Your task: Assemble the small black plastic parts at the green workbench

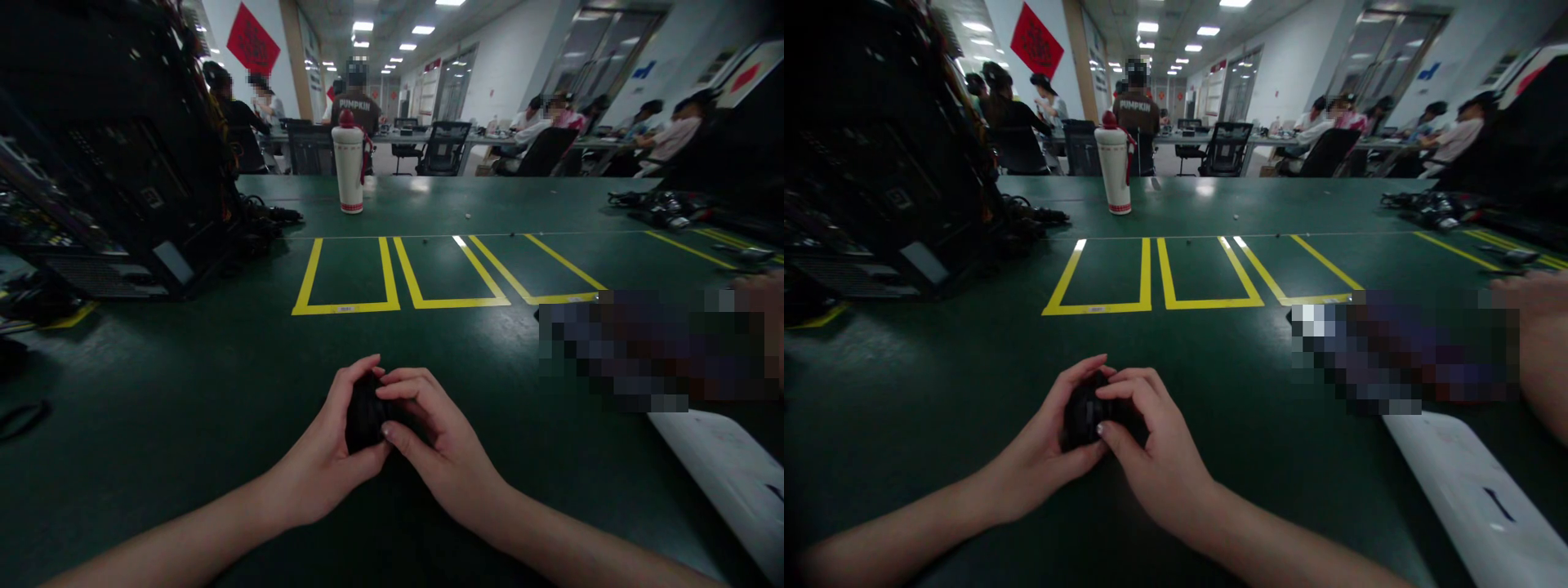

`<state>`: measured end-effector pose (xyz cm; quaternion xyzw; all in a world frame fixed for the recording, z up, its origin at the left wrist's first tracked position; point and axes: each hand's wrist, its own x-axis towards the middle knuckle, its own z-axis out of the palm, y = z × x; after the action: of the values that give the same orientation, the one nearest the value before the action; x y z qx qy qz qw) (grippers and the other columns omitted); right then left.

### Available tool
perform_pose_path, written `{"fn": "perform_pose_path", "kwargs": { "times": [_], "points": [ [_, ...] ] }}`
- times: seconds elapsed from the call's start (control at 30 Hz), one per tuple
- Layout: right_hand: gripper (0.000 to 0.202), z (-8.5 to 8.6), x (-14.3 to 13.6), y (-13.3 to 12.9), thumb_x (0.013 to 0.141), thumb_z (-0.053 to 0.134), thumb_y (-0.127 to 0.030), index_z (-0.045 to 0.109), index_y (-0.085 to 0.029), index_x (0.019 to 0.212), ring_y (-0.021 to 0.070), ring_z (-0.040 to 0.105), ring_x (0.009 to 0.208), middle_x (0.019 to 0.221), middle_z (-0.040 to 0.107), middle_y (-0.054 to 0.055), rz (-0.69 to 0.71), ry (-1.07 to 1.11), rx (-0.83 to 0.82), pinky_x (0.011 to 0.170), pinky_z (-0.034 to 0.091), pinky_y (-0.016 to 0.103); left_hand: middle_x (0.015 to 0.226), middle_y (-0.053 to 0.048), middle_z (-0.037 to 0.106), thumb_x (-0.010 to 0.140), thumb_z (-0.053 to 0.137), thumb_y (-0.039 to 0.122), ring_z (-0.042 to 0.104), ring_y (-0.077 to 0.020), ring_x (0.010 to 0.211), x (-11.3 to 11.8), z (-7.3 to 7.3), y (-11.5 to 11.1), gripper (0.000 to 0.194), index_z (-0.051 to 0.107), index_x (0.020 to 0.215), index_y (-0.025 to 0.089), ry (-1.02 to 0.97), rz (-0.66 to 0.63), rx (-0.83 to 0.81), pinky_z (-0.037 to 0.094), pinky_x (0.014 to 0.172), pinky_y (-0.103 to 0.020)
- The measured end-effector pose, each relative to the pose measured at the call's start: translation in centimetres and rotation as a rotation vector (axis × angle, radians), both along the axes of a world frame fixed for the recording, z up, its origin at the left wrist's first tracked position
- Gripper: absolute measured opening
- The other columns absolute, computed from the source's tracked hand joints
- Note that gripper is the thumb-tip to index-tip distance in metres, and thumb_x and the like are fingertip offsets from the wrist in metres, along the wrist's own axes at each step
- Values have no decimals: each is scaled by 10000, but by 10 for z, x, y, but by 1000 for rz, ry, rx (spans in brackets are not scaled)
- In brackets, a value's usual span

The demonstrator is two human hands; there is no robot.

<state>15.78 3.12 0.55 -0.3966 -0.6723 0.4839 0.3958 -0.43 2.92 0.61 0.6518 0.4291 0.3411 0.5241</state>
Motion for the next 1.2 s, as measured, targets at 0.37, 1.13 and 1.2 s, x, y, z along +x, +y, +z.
{"fn": "perform_pose_path", "kwargs": {
  "times": [0.37, 1.13, 1.2],
  "points": [
    [329, 3, 1, -2, 799, 487, -131, 499, -235, 1111, 155, 456, 1095, 1146, 417, 49, -1, -87, 31, 955, 409, 329, 1291, -22, 325, 726, 534, 65, 366, -204, 1206, 0, -1, 0, 693, 211, 1267, 353, -85, -15, -55, 358, 1000, -384],
    [399, -2, 3, 3, 736, 588, -97, 505, -259, 1091, 155, 497, 1082, 1125, 486, 21, 50, 165, -221, 963, 410, 345, 1277, -25, 342, 756, 539, 112, 386, -212, 1187, -2, -3, -2, 657, 208, 1266, 361, -16, -17, 4, 331, 1011, -415],
    [394, -1, 4, 3, 730, 595, -104, 519, -250, 1087, 158, 502, 1072, 1127, 480, 26, 49, 146, -217, 950, 418, 342, 1283, -28, 333, 757, 539, 113, 384, -216, 1189, -3, -3, -2, 648, 216, 1263, 357, -9, -26, 8, 329, 1012, -420]
  ]
}}
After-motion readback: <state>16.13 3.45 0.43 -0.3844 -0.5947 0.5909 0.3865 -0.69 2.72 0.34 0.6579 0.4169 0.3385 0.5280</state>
